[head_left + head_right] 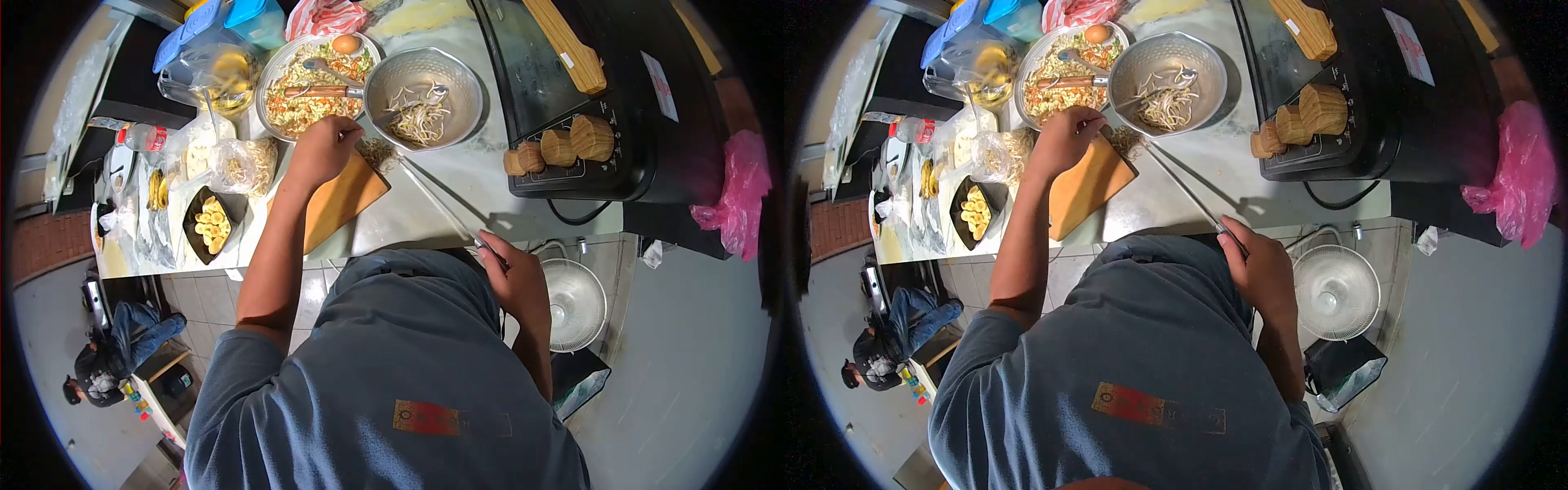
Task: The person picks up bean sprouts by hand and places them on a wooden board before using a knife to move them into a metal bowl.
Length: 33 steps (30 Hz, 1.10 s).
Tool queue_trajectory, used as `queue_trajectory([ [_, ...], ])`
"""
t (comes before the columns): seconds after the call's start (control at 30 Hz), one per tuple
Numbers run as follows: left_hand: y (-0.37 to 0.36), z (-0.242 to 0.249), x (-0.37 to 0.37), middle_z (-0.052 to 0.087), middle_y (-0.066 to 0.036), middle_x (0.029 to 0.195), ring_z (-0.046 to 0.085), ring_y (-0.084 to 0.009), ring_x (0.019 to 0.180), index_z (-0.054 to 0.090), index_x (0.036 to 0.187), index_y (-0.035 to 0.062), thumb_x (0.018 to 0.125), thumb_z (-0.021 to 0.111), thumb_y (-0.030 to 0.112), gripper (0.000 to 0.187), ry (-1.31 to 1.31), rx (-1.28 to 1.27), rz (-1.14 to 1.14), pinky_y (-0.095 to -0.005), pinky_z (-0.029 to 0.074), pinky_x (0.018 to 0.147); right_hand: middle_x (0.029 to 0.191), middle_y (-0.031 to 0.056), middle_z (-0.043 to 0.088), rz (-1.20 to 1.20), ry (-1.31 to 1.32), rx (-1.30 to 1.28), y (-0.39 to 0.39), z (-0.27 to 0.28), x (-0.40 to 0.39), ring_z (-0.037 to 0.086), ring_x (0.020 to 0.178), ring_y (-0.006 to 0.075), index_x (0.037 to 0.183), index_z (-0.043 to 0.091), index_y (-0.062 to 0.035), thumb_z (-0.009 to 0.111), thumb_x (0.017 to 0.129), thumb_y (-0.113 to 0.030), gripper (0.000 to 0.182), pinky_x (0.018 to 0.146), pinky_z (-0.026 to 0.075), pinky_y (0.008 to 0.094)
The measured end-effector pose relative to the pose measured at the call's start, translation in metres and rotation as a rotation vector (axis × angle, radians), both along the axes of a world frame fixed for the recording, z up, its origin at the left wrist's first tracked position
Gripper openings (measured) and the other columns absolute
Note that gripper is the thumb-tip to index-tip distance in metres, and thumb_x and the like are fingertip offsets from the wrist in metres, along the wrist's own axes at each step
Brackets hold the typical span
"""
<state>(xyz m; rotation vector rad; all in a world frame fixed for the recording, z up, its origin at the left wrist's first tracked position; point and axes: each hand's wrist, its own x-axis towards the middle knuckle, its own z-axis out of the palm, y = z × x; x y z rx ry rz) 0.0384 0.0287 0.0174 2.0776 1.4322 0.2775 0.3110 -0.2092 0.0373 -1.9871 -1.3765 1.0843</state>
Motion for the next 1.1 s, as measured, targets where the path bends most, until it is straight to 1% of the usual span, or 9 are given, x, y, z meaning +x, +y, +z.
queue_trajectory([
  [0.17, -0.006, -0.013, -0.014, 0.074, -0.019, 0.096, 0.072, -0.028, 0.085, 0.071, 0.119, 0.0036, 0.096, 0.064, 0.019, 0.029, -0.038, 0.104, 0.046, -0.0371, 0.054, 0.08, 0.104, 0.0209, 0.074, 0.035, 0.035, 0.022, 0.009, 0.001, 0.002, 0.073, 0.095, 0.0363, 0.124, 0.07, -0.0063, 0.064, 0.099, -0.026, 0.033, 0.083, 0.056, 0.0391],
  [0.4, -0.022, -0.006, -0.041, 0.074, -0.018, 0.091, 0.071, -0.0254, 0.08, 0.071, 0.112, 0.0014, 0.099, 0.064, 0.022, 0.026, -0.081, 0.025, 0.174, -0.0352, 0.053, 0.077, 0.104, 0.0199, 0.074, 0.097, 0.052, -0.011, 0.027, 0.004, -0.001, 0.073, 0.096, 0.0359, 0.124, 0.07, -0.0054, 0.065, 0.098, -0.023, 0.032, 0.084, 0.055, 0.038],
  [0.67, -0.06, -0.006, -0.081, 0.072, -0.014, 0.077, 0.067, -0.0175, 0.068, 0.071, 0.105, 0.0001, 0.099, 0.066, 0.026, 0.027, -0.117, -0.067, 0.398, -0.0343, 0.052, 0.067, 0.094, 0.0199, 0.074, 0.199, -0.031, -0.06, 0.048, 0.012, -0.013, 0.074, 0.081, 0.0325, 0.122, 0.072, -0.0074, 0.067, 0.096, -0.021, 0.029, 0.074, 0.055, 0.0364],
  [0.73, -0.072, 0.002, -0.092, 0.073, -0.015, 0.08, 0.07, -0.0279, 0.07, 0.074, 0.103, 0.0031, 0.095, 0.069, 0.027, 0.026, -0.029, -0.191, 0.533, -0.0367, 0.053, 0.067, 0.092, 0.0202, 0.074, 0.238, -0.015, -0.08, 0.054, 0.011, -0.018, 0.074, 0.08, 0.0317, 0.121, 0.072, -0.0069, 0.068, 0.096, -0.02, 0.029, 0.073, 0.055, 0.0357],
  [0.77, -0.08, -0.002, -0.1, 0.073, -0.015, 0.08, 0.07, -0.0279, 0.07, 0.074, 0.103, 0.0031, 0.095, 0.069, 0.027, 0.026, -0.029, -0.196, 0.558, -0.0367, 0.053, 0.067, 0.09, 0.0206, 0.073, 0.249, 0.006, -0.095, 0.056, 0.01, -0.021, 0.074, 0.078, 0.0308, 0.121, 0.072, -0.0065, 0.068, 0.095, -0.02, 0.029, 0.072, 0.054, 0.0349],
  [0.83, -0.095, -0.01, -0.119, 0.072, -0.012, 0.075, 0.064, -0.0186, 0.063, 0.072, 0.105, 0.002, 0.096, 0.07, 0.026, 0.026, 0.04, -0.027, 0.495, -0.0342, 0.05, 0.062, 0.09, 0.0209, 0.073, 0.311, 0.027, -0.039, 0.059, 0.002, -0.026, 0.074, 0.077, 0.0296, 0.121, 0.072, -0.0061, 0.068, 0.095, -0.019, 0.03, 0.071, 0.054, 0.0343],
  [0.9, -0.107, -0.018, -0.133, 0.072, -0.013, 0.079, 0.063, -0.021, 0.064, 0.073, 0.105, 0.0036, 0.094, 0.071, 0.026, 0.025, 0.032, -0.017, 0.507, -0.0353, 0.05, 0.064, 0.089, 0.0212, 0.073, 0.364, 0.049, 0.016, 0.063, -0.001, -0.03, 0.074, 0.076, 0.0283, 0.122, 0.072, -0.0057, 0.068, 0.095, -0.018, 0.03, 0.07, 0.054, 0.0336],
  [1.0, -0.121, -0.035, -0.147, 0.07, -0.015, 0.095, 0.064, -0.0256, 0.076, 0.073, 0.103, 0.0038, 0.088, 0.076, 0.022, 0.024, 0.057, 0.0, 0.438, -0.0377, 0.052, 0.073, 0.09, 0.0218, 0.073, 0.399, 0.071, -0.021, 0.072, 0.001, -0.038, 0.074, 0.075, 0.025, 0.122, 0.071, -0.0048, 0.068, 0.095, -0.017, 0.03, 0.069, 0.053, 0.0327],
  [1.1, -0.125, -0.04, -0.145, 0.068, -0.015, 0.094, 0.065, -0.0279, 0.08, 0.071, 0.1, 0.0031, 0.087, 0.077, 0.02, 0.023, 0.052, -0.017, 0.42, -0.0381, 0.052, 0.075, 0.089, 0.0215, 0.073, 0.388, 0.088, -0.035, 0.078, 0.005, -0.042, 0.073, 0.074, 0.022, 0.123, 0.071, -0.0043, 0.068, 0.095, -0.017, 0.03, 0.069, 0.053, 0.032],
])
